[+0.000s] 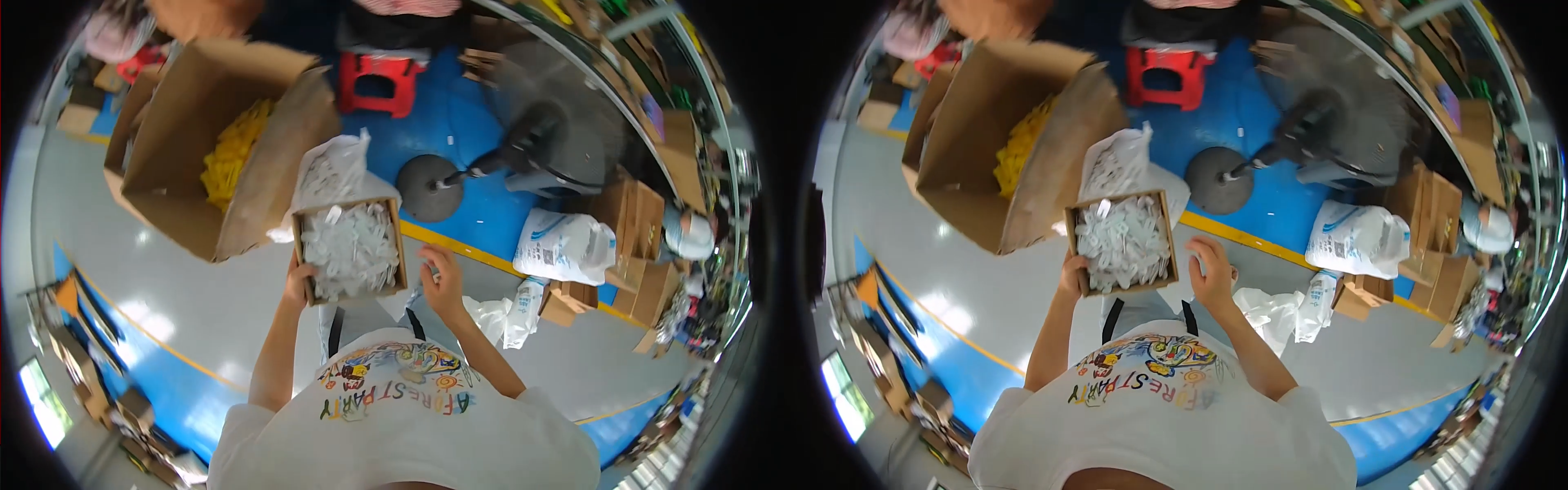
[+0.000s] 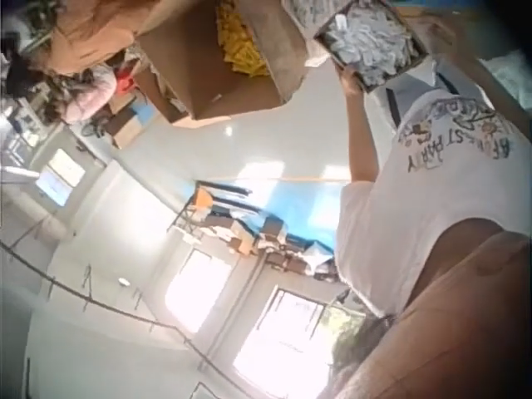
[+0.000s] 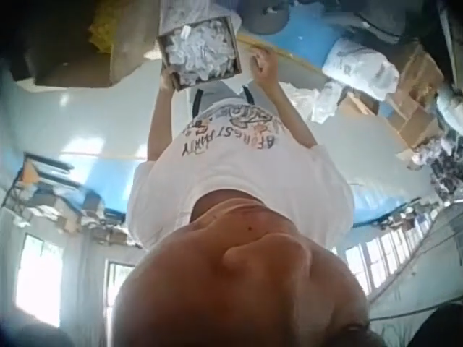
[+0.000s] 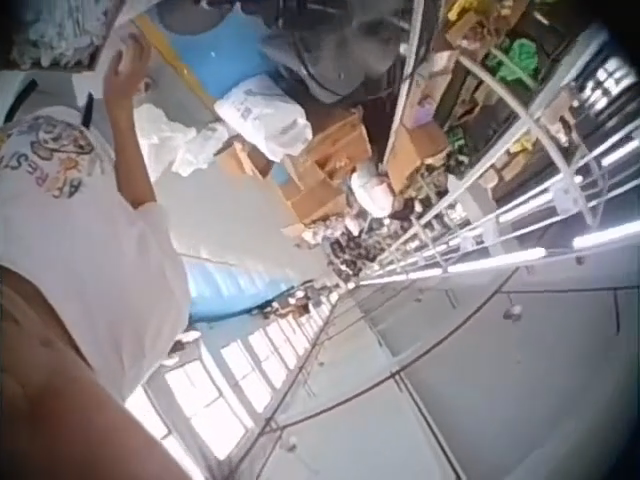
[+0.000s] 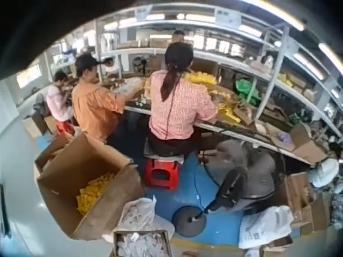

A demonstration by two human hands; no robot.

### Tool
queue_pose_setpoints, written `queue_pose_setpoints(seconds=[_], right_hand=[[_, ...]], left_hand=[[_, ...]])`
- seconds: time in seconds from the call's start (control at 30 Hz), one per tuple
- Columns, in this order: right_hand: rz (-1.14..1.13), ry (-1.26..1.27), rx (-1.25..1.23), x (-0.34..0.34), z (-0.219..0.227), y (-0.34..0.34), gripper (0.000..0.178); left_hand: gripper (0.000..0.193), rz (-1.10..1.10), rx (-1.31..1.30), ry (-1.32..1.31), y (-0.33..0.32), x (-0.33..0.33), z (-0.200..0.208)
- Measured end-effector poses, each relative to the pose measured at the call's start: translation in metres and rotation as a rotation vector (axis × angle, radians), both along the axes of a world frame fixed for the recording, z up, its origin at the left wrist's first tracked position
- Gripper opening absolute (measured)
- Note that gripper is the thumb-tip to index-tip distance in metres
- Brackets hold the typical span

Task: Assembling and sorting small electrical components into plastic housings and cardboard boxes.

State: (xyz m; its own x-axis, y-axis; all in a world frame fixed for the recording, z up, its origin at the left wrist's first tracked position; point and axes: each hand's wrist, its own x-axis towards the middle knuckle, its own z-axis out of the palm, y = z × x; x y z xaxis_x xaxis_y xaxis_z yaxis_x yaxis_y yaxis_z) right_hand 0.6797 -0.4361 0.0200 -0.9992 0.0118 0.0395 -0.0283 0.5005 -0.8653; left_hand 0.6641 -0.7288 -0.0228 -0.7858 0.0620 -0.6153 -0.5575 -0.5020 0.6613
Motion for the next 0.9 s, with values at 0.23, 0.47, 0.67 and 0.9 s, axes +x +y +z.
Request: queue_pose_setpoints(seconds=[0.23,0.47,0.67,0.9], right_hand=[[-0.292,-0.424,-0.512,0.129,-0.043,0.173,0.046],[-0.549,-0.42,-0.998,0.155,0.033,0.309,0.07],[-0.7,-0.314,-0.916,0.138,0.013,0.431,0.052],[-0.658,-0.085,-1.191,0.054,0.016,0.554,0.049]], left_hand=[[0.065,-0.215,-0.043,-0.38,0.167,0.038,-0.012],[0.057,-0.683,0.137,-0.303,0.404,-0.009,0.062],[0.066,-0.925,0.058,-0.062,0.531,-0.063,0.06],[0.067,-0.911,-0.508,0.922,0.574,-0.11,-0.088]])
